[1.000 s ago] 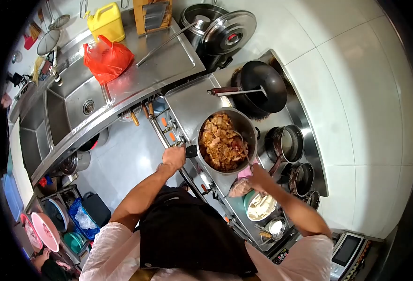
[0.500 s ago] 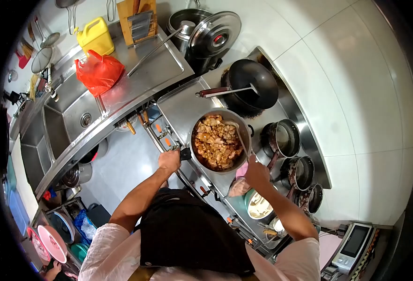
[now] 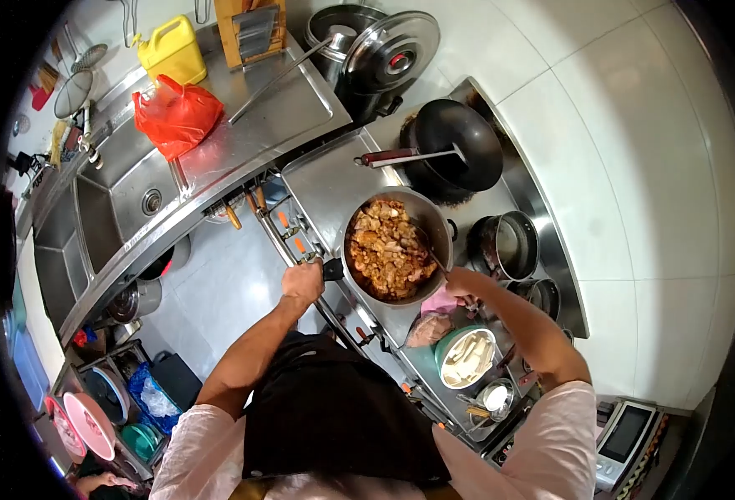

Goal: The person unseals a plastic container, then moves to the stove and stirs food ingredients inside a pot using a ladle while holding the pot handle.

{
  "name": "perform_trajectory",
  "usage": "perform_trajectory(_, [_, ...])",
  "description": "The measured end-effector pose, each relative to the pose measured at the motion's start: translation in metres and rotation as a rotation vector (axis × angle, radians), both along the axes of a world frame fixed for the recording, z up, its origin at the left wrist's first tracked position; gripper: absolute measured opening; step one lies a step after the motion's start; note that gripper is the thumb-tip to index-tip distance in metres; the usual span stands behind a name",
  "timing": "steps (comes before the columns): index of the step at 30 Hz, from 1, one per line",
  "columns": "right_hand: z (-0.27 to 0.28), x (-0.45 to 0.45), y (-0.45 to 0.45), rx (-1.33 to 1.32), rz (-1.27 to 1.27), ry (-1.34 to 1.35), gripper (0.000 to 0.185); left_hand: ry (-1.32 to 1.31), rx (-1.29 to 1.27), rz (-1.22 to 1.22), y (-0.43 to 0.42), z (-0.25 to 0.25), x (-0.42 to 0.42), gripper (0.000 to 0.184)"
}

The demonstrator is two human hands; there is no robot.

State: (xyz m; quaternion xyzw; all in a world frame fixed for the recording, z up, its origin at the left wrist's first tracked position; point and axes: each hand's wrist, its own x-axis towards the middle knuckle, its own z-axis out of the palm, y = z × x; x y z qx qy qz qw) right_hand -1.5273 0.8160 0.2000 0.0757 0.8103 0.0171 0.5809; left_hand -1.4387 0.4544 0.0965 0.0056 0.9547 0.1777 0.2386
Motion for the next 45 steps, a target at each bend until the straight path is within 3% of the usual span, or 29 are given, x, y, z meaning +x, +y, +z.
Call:
perform_trajectory(5, [0.009, 0.001, 0.005, -0.213, -0.687, -0.351, 0.020, -0.021, 0.001, -0.030, -0.001, -0.003, -0.003, 0.027])
perform_trajectory(9, [0.000, 0.021, 0.006, -0.488, -0.930, -0.515, 0.024, -0.031, -0.006, -0.097, -0.001, -0.005, -0.006, 0.029])
perform_trajectory(14, [-0.017, 0.049, 0.004, -0.681, -1.129, -0.512, 0.017, 0.004, 0.008, -0.122, -0.003, -0.007, -0.009, 0.025])
perform_trajectory(16, [-0.041, 0.068, 0.001, -0.827, -1.361, -0.722, 0.009, -0.007, 0.005, -0.128, -0.003, -0.010, -0.008, 0.026])
perform_trajectory(18, [-0.042, 0.082, -0.005, -0.987, -1.326, -0.568, 0.006, -0.012, 0.010, -0.124, -0.003, -0.014, -0.006, 0.027])
perform_trajectory(24, [-0.058, 0.139, -0.007, -1.111, -1.496, -0.432, 0.007, -0.031, -0.018, -0.114, 0.003, 0.003, -0.007, 0.026])
perform_trajectory(31, [-0.049, 0.176, -0.020, -1.143, -1.459, -0.122, 0.016, 0.020, -0.019, -0.086, 0.004, -0.008, -0.004, 0.025])
perform_trajectory(34, [-0.013, 0.171, -0.026, -1.039, -1.252, 0.102, 0.018, 0.030, -0.031, -0.075, 0.005, -0.003, -0.003, 0.025])
perform_trajectory(37, [-0.011, 0.164, -0.019, -0.933, -1.055, 0.257, 0.023, 0.036, -0.018, -0.068, 0.005, -0.001, -0.002, 0.024])
perform_trajectory(39, [-0.020, 0.161, -0.008, -0.814, -0.790, 0.410, 0.023, 0.037, -0.010, -0.051, 0.006, -0.002, -0.001, 0.024])
perform_trajectory(42, [-0.005, 0.165, -0.007, -0.444, -0.121, 0.852, 0.025, 0.013, 0.007, -0.055, 0.003, -0.003, -0.001, 0.025])
perform_trajectory(43, [0.020, 0.161, -0.019, -0.273, 0.031, 0.852, 0.031, 0.016, -0.002, -0.056, 0.003, -0.005, -0.001, 0.025])
perform_trajectory(45, [0.031, 0.153, -0.018, -0.130, 0.102, 0.832, 0.034, 0.019, -0.017, -0.056, 0.004, -0.009, -0.001, 0.025])
